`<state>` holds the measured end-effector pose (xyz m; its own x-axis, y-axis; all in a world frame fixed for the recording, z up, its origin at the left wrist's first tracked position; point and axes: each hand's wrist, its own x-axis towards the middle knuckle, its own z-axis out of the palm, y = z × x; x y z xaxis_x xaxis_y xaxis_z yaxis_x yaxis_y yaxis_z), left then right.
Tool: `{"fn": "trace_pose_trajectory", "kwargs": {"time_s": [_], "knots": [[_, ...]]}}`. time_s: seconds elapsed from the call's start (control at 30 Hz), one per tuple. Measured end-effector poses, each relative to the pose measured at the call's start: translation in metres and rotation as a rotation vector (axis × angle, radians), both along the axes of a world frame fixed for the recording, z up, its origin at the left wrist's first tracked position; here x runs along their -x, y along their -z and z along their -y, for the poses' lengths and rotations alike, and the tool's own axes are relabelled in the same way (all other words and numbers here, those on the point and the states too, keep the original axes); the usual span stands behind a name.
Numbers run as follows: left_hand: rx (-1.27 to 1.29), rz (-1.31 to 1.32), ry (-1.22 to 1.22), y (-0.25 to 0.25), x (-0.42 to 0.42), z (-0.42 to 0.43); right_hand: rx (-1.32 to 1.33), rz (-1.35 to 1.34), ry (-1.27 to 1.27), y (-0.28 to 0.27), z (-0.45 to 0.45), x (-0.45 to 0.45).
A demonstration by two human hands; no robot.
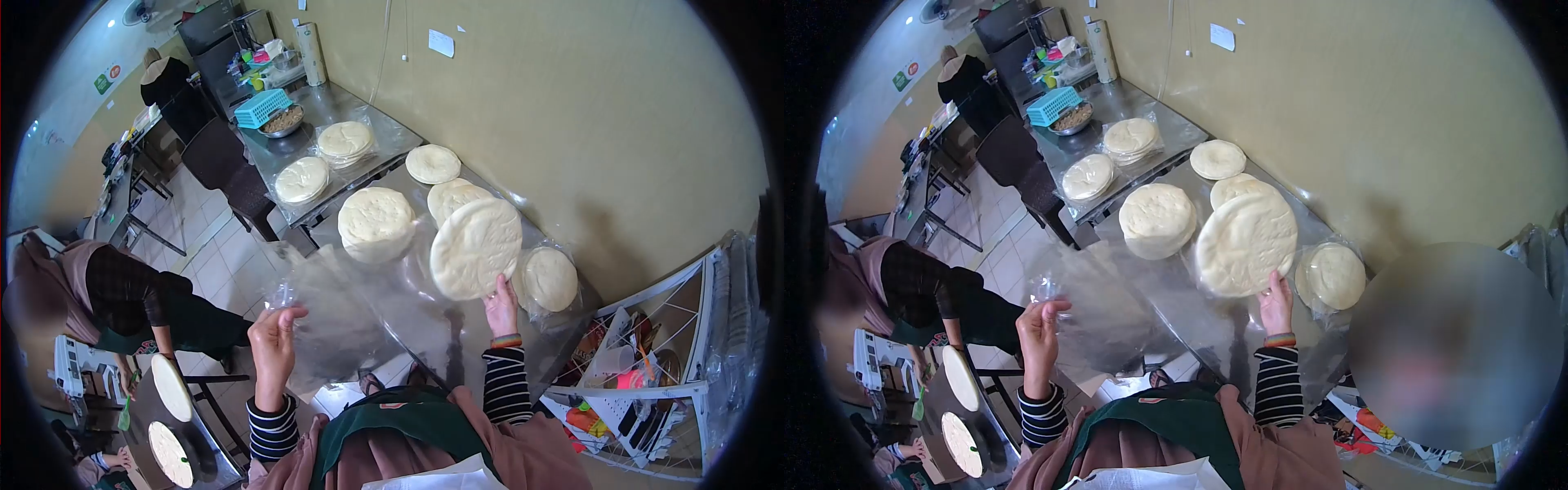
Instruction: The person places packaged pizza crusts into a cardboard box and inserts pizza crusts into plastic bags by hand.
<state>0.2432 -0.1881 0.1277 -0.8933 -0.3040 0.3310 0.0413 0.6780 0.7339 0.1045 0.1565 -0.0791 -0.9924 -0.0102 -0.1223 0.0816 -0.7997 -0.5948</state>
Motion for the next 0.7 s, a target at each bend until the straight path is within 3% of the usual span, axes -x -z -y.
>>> {"fn": "trace_pose_trajectory", "kwargs": {"time_s": [0.07,0.1,0.17,0.23,0.3,0.4,0.43,0.53,0.57,0.63,0.67,0.7], "knots": [[-0.038,-0.010,-0.049,0.001,0.001,-0.002,-0.749,0.182,0.323,0.025,-0.006,0.009],[-0.082,0.010,-0.049,0.002,0.001,-0.005,-1.169,0.122,0.478,0.033,-0.005,0.008],[-0.216,0.023,-0.013,0.013,0.006,-0.011,-1.430,-0.168,0.471,-0.059,0.036,-0.027],[-0.261,0.008,0.023,0.018,0.014,-0.033,-1.165,-0.603,0.275,-0.096,0.075,-0.054],[-0.453,0.034,0.101,0.023,0.019,-0.055,-1.318,-1.152,0.187,-0.111,0.098,-0.067],[-0.551,-0.013,0.343,0.031,0.024,-0.083,-1.309,-1.117,0.114,-0.115,0.125,-0.080],[-0.542,0.099,0.479,0.025,0.023,-0.088,-1.288,-1.077,0.089,-0.110,0.129,-0.077],[-0.432,0.271,0.338,0.035,0.022,-0.095,-1.281,-1.023,0.066,-0.105,0.124,-0.075],[-0.669,0.176,0.352,0.040,0.024,-0.101,-1.204,-1.018,-0.044,-0.105,0.120,-0.074],[-0.589,0.104,0.377,0.053,0.026,-0.092,-1.076,-0.986,-0.151,-0.100,0.106,-0.070],[-0.511,0.018,0.390,0.060,0.027,-0.085,-1.041,-0.834,-0.090,-0.088,0.095,-0.067],[-0.604,-0.035,0.329,0.067,0.025,-0.081,-1.002,-0.685,-0.033,-0.068,0.081,-0.062]]}}
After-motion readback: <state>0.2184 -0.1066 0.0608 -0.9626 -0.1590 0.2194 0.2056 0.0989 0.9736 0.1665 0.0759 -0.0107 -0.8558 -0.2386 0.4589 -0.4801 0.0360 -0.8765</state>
